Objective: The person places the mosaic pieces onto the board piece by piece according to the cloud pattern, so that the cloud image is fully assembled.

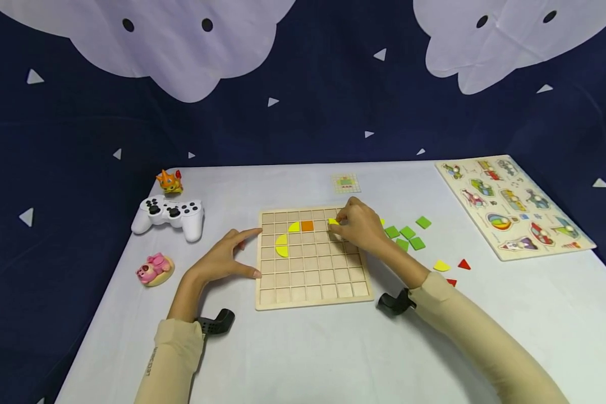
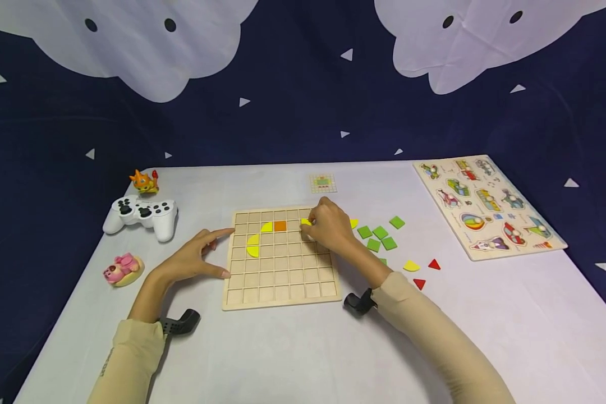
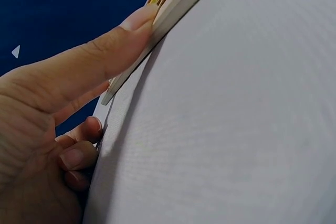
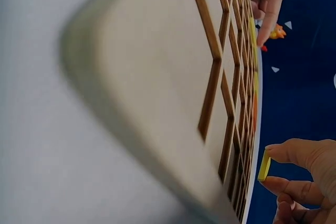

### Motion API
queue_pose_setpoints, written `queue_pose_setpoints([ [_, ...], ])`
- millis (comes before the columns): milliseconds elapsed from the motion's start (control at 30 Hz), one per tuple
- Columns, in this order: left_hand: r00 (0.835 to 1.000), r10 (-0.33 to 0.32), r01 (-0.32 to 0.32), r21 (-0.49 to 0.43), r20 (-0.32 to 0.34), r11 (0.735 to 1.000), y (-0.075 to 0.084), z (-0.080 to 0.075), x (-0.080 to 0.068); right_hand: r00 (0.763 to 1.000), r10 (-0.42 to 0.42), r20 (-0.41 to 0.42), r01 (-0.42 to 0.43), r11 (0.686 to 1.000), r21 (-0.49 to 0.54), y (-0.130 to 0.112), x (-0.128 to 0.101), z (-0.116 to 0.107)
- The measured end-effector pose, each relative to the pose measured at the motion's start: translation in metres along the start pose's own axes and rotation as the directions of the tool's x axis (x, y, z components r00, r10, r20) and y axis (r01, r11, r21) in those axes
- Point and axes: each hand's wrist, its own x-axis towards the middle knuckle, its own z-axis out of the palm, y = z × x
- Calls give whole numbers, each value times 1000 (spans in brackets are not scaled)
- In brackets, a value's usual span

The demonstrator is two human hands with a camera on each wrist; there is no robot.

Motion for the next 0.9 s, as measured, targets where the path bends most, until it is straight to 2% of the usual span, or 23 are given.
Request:
queue_pose_setpoints([
  [367, 1000, 12, -12, 2, -1, 1000, -1, 0, 1, 999, -31, 28, 31, 999, -16, -8, 11, 16],
  [667, 1000, 21, -21, 3, -1, 1000, -1, 0, 1, 998, -70, 3, 70, 997, -24, -8, 11, 23],
  [900, 1000, 24, -24, 0, -4, 1000, -3, 1, 1, 999, -47, 16, 47, 999, -5, -9, 12, 24],
])
